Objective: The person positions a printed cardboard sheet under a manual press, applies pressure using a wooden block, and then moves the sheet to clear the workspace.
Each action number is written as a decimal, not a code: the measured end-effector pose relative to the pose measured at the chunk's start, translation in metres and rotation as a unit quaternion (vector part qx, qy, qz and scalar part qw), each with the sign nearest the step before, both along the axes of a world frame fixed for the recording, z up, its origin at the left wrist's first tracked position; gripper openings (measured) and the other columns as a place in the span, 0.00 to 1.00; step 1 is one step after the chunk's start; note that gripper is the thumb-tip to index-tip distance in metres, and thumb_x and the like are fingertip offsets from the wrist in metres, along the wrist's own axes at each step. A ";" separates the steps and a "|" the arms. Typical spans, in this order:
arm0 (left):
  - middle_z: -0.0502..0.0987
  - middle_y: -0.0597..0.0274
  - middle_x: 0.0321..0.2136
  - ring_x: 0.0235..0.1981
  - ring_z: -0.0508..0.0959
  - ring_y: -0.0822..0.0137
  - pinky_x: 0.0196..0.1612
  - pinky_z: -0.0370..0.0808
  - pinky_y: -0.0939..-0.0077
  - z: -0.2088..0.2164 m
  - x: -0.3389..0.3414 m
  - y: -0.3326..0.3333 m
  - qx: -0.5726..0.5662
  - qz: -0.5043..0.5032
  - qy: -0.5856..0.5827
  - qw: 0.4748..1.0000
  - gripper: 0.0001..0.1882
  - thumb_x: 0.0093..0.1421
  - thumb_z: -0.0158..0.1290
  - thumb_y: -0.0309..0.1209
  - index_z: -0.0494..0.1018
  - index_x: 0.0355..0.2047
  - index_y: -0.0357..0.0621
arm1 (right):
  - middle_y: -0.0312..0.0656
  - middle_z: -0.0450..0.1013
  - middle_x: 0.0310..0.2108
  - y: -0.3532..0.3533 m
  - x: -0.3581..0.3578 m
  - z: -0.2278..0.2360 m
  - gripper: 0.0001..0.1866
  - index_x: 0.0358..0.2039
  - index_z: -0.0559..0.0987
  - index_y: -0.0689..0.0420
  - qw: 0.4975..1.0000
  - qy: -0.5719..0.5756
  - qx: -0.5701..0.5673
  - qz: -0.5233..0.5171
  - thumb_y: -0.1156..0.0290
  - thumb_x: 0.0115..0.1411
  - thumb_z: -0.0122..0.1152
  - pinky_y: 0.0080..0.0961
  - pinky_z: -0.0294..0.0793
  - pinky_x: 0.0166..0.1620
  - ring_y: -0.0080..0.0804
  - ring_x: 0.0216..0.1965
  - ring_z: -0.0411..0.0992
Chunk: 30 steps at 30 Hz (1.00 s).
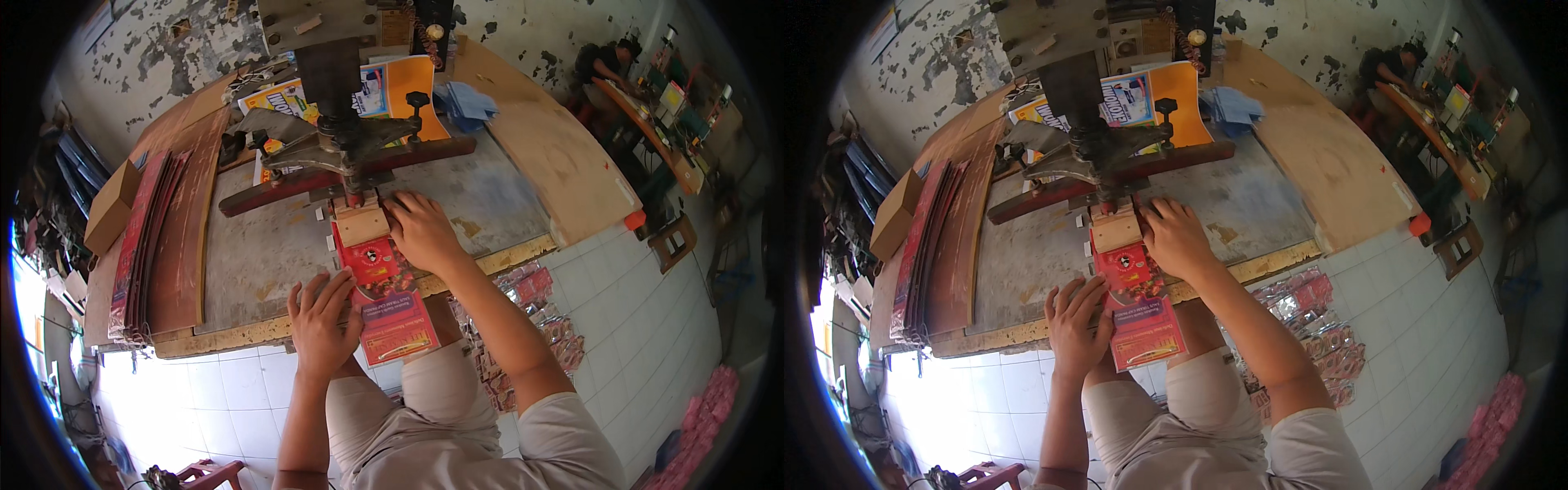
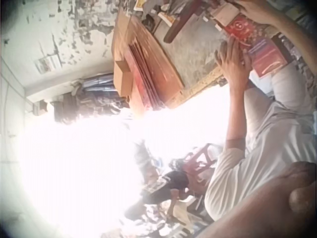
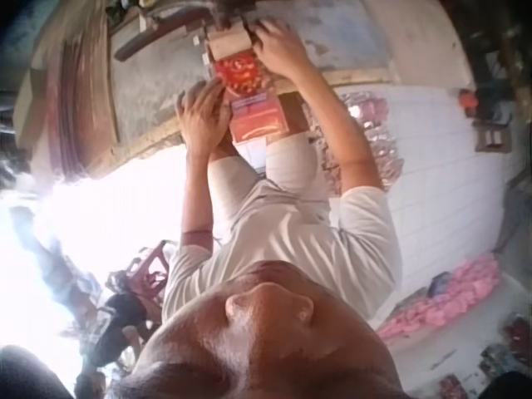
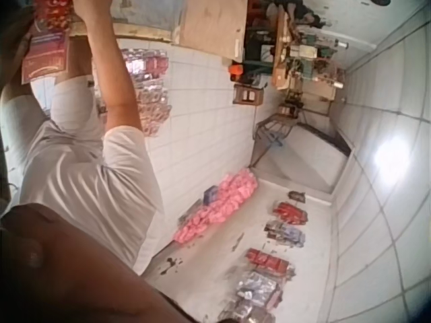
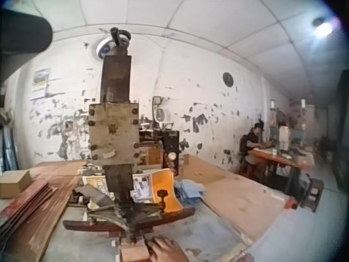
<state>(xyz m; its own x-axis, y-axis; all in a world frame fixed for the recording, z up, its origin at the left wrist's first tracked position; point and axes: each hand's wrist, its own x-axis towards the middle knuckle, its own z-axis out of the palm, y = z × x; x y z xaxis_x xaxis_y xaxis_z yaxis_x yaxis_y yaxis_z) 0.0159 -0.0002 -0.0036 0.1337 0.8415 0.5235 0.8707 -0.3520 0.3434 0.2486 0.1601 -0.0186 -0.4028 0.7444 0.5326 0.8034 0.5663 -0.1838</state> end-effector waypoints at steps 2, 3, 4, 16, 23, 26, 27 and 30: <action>0.82 0.73 0.66 0.69 0.76 0.56 0.78 0.58 0.43 0.003 -0.002 -0.002 -0.013 -0.001 0.001 1.000 0.22 0.64 0.63 0.34 0.84 0.59 0.52 | 0.51 0.76 0.63 0.002 -0.003 -0.003 0.24 0.62 0.82 0.61 0.999 0.009 0.033 0.012 0.65 0.69 0.63 0.47 0.71 0.65 0.49 0.65 0.72; 0.82 0.71 0.66 0.69 0.75 0.55 0.78 0.57 0.43 0.004 -0.002 -0.002 -0.019 -0.002 -0.001 1.000 0.23 0.64 0.62 0.33 0.83 0.60 0.51 | 0.51 0.76 0.63 0.004 -0.002 -0.004 0.24 0.63 0.82 0.61 0.999 0.008 0.035 0.011 0.65 0.69 0.63 0.47 0.71 0.65 0.49 0.65 0.72; 0.82 0.71 0.66 0.69 0.75 0.55 0.78 0.57 0.43 0.003 -0.001 -0.002 -0.017 -0.004 -0.003 1.000 0.23 0.64 0.62 0.33 0.83 0.60 0.52 | 0.51 0.76 0.63 0.005 -0.001 -0.004 0.24 0.63 0.82 0.61 0.999 0.006 0.036 0.011 0.65 0.69 0.63 0.47 0.71 0.65 0.49 0.65 0.72; 0.82 0.73 0.65 0.68 0.76 0.57 0.76 0.60 0.42 0.002 -0.005 -0.002 0.000 -0.008 -0.004 1.000 0.22 0.66 0.63 0.37 0.83 0.60 0.52 | 0.47 0.78 0.60 -0.016 -0.004 0.033 0.20 0.60 0.81 0.59 0.981 0.152 -0.012 0.119 0.65 0.72 0.68 0.48 0.77 0.62 0.53 0.59 0.77; 0.83 0.71 0.65 0.69 0.76 0.54 0.76 0.60 0.41 -0.004 -0.005 -0.002 0.005 -0.014 -0.031 0.999 0.23 0.65 0.63 0.36 0.83 0.60 0.51 | 0.45 0.78 0.60 -0.018 -0.008 0.032 0.24 0.60 0.82 0.55 0.977 0.140 -0.060 0.150 0.64 0.66 0.77 0.46 0.79 0.63 0.52 0.61 0.78; 0.83 0.71 0.65 0.68 0.76 0.54 0.76 0.61 0.41 -0.004 -0.006 -0.002 0.005 -0.019 -0.037 0.999 0.22 0.65 0.63 0.37 0.83 0.60 0.50 | 0.45 0.78 0.61 -0.020 -0.008 0.034 0.25 0.61 0.82 0.56 0.975 0.147 -0.064 0.151 0.64 0.66 0.77 0.45 0.79 0.63 0.52 0.61 0.78; 0.83 0.71 0.65 0.68 0.76 0.54 0.75 0.61 0.41 -0.004 -0.007 -0.003 0.005 -0.018 -0.037 0.999 0.22 0.65 0.63 0.37 0.83 0.60 0.50 | 0.45 0.78 0.62 -0.020 -0.009 0.033 0.25 0.61 0.82 0.56 0.975 0.148 -0.065 0.153 0.65 0.66 0.78 0.44 0.80 0.63 0.52 0.61 0.78; 0.83 0.71 0.65 0.68 0.76 0.54 0.75 0.62 0.41 -0.002 -0.008 -0.004 0.008 -0.018 -0.035 0.999 0.22 0.66 0.63 0.37 0.83 0.59 0.50 | 0.46 0.78 0.61 -0.019 -0.011 0.032 0.24 0.60 0.82 0.57 0.972 0.161 -0.065 0.160 0.65 0.65 0.78 0.44 0.80 0.62 0.52 0.61 0.78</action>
<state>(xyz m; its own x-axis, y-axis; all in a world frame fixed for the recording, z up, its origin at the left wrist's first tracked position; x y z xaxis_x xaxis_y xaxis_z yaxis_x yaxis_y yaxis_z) 0.0075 -0.0040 -0.0056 0.1268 0.8285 0.5455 0.8318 -0.3884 0.3965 0.2376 0.1407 0.0138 -0.4520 0.6782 0.5794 0.4793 0.7325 -0.4835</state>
